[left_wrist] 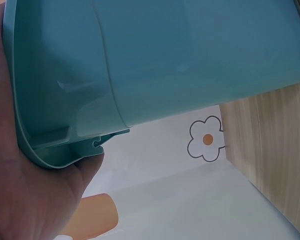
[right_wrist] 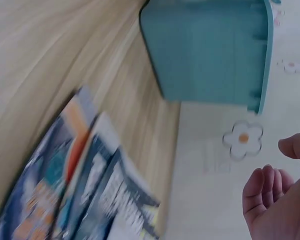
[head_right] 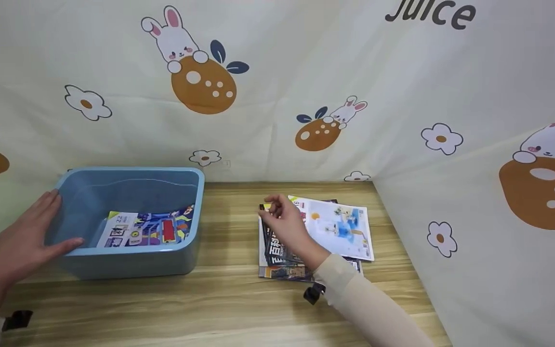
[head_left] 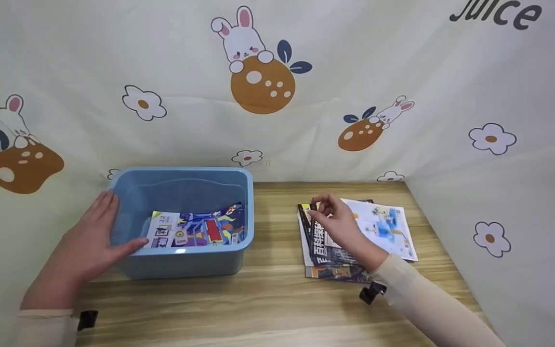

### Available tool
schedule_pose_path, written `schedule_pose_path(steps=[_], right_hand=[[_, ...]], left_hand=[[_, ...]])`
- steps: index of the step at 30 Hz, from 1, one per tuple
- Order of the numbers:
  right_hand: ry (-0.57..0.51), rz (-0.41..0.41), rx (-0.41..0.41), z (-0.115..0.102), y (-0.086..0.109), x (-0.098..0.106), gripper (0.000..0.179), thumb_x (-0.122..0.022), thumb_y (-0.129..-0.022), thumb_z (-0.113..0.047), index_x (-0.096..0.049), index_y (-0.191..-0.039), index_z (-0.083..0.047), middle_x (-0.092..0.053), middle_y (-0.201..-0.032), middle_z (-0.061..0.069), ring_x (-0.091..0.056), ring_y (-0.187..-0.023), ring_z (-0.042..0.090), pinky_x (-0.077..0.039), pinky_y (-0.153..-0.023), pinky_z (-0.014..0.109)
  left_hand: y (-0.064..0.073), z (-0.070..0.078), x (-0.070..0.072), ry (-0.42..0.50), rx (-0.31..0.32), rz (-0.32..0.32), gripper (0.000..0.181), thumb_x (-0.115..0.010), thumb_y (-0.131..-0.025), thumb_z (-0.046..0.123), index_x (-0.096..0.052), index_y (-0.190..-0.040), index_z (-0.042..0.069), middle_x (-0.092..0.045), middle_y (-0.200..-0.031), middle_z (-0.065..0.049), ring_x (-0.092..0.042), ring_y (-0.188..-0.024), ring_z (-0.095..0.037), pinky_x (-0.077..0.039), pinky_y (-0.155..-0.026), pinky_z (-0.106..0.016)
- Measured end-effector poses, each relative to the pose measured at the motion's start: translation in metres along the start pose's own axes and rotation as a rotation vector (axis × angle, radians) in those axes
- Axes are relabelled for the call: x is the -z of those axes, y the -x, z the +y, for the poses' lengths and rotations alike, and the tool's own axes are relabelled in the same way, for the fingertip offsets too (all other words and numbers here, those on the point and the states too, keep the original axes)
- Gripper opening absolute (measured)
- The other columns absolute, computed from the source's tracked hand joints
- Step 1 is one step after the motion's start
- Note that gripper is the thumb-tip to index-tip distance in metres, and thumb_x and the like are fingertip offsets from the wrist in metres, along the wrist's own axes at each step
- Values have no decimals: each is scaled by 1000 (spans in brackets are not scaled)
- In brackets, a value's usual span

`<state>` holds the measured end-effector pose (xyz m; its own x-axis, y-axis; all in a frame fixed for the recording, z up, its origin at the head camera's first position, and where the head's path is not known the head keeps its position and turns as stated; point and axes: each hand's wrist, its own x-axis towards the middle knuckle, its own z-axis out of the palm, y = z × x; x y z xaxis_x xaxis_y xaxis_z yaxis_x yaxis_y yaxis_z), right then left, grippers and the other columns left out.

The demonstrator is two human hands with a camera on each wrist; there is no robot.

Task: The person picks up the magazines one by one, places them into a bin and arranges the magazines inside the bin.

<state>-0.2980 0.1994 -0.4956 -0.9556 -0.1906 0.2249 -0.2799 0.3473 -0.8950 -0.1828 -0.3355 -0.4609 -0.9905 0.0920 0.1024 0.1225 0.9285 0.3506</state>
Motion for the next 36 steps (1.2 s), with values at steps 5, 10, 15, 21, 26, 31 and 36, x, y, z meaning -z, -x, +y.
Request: schedule_pose_path(steps=[5, 10, 15, 21, 26, 31, 36], right_hand=[[13, 71, -86, 26, 8, 26, 22, -79, -102, -4, -69, -121, -1, -62, -90, 7, -56, -73, 14, -47, -60, 24], [79, 114, -109, 47, 11, 44, 22, -79, -102, -5, -68, -121, -1, -62, -90, 8, -58, -73, 15, -48, -61, 24], [216, 137, -108, 68, 11, 67, 27, -81, -102, -9, -67, -124, -3, -62, -95, 8, -58, -84, 18, -46, -70, 25], [310, 149, -121, 91, 10, 100, 34, -80, -102, -9, -64, -130, 1, -63, -107, 17, -58, -90, 23, -47, -75, 26], [353, 170, -144, 106, 15, 127, 41, -81, -101, -10, -61, -133, 8, -65, -113, 24, -62, -95, 28, -49, -76, 23], [371, 183, -169, 117, 20, 147, 47, -82, -103, -16, -60, -135, 10, -63, -119, 27, -63, -104, 37, -49, -83, 25], [379, 148, -216, 128, 22, 162, 59, -82, -103, -26, -55, -142, 10, -58, -131, 32, -57, -119, 44, -49, -99, 45]], left_hand=[[1, 0, 0, 0, -4, 17, 128, -68, -95, 78, -15, -172, -9, -8, -180, -33, -8, -167, -53, -26, -115, -86], [3, -1, 0, 2, -2, 14, 127, -67, -95, 77, -14, -172, -8, -6, -181, -32, -6, -167, -53, -25, -115, -87], [3, -1, -2, -2, -3, 7, 127, -68, -95, 77, -14, -172, -8, -6, -181, -32, -5, -167, -52, -25, -117, -86], [1, -1, -1, -4, -4, 19, 127, -68, -95, 77, -15, -172, -9, -8, -180, -33, -6, -167, -53, -25, -116, -86], [0, 2, 0, -2, -3, 3, 127, -67, -95, 77, -14, -171, -10, -7, -180, -33, -6, -167, -53, -25, -119, -84], [0, 1, -1, -2, 8, -6, 127, -67, -95, 77, -13, -172, -9, -6, -180, -33, -6, -167, -53, -24, -118, -85], [-1, 0, 0, -11, 13, -3, 128, -67, -95, 78, -13, -172, -8, -5, -180, -33, -6, -167, -53, -24, -117, -85]])
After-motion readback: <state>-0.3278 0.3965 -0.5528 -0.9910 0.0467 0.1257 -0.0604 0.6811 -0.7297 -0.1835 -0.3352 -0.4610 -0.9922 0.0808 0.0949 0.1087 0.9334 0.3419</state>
